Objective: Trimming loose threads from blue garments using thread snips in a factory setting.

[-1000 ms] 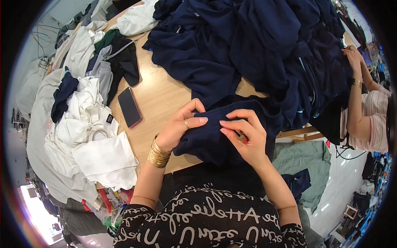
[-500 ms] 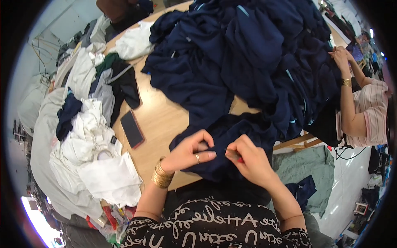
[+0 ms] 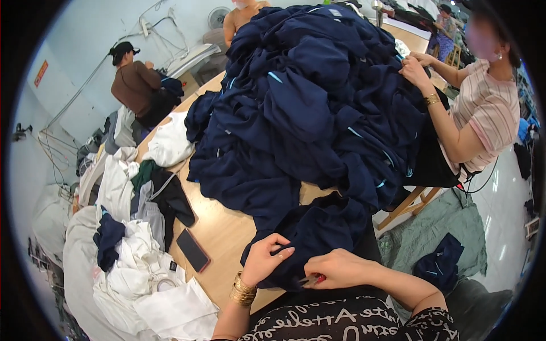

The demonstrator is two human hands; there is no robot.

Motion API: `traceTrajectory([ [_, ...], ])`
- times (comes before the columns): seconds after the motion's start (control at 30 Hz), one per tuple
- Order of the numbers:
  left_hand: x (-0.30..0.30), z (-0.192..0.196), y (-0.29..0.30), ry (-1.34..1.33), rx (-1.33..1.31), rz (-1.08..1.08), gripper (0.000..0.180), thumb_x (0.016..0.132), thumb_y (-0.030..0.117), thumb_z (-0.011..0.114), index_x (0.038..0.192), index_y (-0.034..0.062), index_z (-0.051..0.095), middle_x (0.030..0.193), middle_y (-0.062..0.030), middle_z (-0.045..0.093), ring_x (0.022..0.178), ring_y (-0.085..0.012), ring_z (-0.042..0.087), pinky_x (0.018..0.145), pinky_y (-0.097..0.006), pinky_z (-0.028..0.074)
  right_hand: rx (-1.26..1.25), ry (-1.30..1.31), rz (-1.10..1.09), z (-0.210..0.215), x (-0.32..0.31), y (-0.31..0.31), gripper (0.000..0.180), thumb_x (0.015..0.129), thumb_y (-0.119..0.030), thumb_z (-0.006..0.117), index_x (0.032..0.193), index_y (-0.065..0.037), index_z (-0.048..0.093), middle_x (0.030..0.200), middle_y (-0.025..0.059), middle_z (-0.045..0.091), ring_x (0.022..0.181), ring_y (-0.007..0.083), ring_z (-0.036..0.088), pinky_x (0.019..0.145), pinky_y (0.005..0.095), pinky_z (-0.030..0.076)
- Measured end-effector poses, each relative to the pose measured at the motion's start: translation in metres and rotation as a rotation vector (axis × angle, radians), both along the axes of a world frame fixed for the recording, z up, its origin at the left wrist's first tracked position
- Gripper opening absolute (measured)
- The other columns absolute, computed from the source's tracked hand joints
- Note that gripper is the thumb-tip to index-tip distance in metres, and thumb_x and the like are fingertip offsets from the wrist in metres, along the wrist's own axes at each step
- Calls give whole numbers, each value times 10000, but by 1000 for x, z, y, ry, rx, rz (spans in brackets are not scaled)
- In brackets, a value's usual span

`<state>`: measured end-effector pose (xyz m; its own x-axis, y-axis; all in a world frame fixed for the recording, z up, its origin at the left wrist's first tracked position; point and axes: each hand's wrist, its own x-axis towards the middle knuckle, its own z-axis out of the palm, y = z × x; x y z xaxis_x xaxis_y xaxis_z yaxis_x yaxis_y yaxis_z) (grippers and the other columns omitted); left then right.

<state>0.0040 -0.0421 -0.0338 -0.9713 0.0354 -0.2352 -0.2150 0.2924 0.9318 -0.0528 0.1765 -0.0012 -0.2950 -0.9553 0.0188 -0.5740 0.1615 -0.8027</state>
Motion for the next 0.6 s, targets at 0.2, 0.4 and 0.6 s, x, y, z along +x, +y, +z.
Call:
traceTrajectory([
  [0.2, -8, 10, -3, 25, 212, 171, 139, 848, 80, 623, 934, 3, 546, 779, 5, 622, 685, -20, 523, 612, -161, 403, -351, -326, -94, 2, -7, -5, 181, 801, -210, 682, 917, -76, 648, 756, 20, 568, 593, 114, 536, 541, 240, 421],
  [0.4, -4, 13, 10, -44, 499, 219, 112, 870, 41, 587, 964, 12, 536, 777, -2, 624, 707, -19, 535, 654, -144, 408, -468, 124, -514, -33, 3, -29, 234, 712, -91, 751, 926, -73, 659, 707, 24, 516, 510, 135, 506, 468, 243, 411],
  [0.6, -1, 21, 12, 34, 478, 313, 93, 872, 34, 582, 950, 13, 537, 766, 16, 608, 699, -9, 516, 642, -149, 404, -415, -13, -476, -17, 12, -24, 160, 726, -73, 718, 832, -57, 599, 722, 46, 516, 576, 202, 552, 505, 286, 433],
])
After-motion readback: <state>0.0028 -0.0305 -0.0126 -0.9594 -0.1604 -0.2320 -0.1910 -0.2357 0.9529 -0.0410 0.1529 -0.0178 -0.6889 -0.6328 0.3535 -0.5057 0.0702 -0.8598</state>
